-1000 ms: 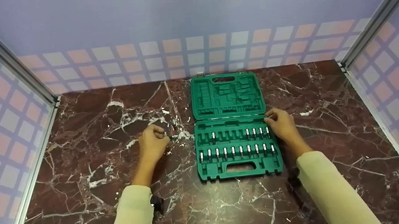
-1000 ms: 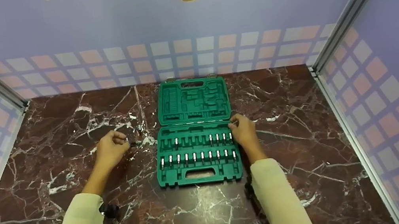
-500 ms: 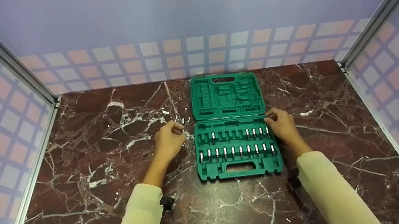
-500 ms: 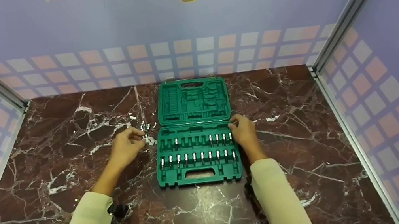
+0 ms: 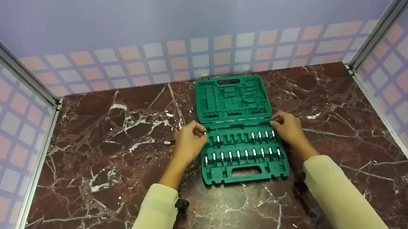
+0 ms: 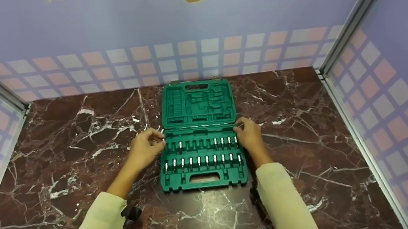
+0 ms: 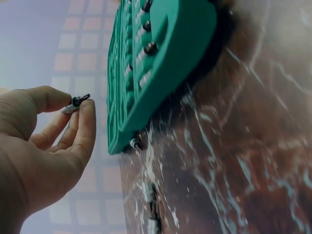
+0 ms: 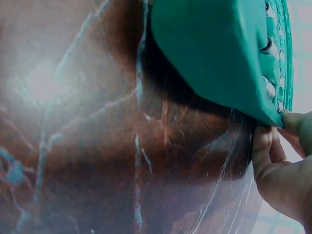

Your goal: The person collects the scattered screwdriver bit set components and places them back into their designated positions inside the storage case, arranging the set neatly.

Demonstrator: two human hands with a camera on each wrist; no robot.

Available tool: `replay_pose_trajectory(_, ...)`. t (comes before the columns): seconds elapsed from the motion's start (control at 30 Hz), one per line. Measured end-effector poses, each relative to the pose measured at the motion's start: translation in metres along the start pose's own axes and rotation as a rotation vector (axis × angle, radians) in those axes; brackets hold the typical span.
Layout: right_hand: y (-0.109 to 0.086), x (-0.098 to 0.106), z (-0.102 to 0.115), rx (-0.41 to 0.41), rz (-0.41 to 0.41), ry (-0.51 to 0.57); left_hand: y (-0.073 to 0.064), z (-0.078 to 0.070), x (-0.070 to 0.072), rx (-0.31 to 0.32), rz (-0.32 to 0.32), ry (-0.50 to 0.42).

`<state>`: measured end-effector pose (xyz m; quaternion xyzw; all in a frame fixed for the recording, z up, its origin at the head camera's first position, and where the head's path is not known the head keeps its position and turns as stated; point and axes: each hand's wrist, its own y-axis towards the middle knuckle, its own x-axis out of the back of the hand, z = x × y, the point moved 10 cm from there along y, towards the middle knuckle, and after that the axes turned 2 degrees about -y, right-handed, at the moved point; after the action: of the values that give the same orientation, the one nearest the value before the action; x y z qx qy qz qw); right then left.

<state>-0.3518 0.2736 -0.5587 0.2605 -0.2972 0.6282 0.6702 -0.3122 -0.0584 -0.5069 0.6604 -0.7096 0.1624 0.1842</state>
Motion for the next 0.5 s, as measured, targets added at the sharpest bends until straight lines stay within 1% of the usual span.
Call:
replay_pose_trajectory(0.23, 0.000, 0.000, 0.000, 0.011, -0.006, -0.003, 0.003, -0.018, -0.022, -0.042, 0.073, -0.016)
replay_pose_trajectory(0.5, 0.000, -0.001, 0.000, 0.010, -0.001, -0.013, 0.007, -0.033, -0.053, -0.054, 0.169, 0.027)
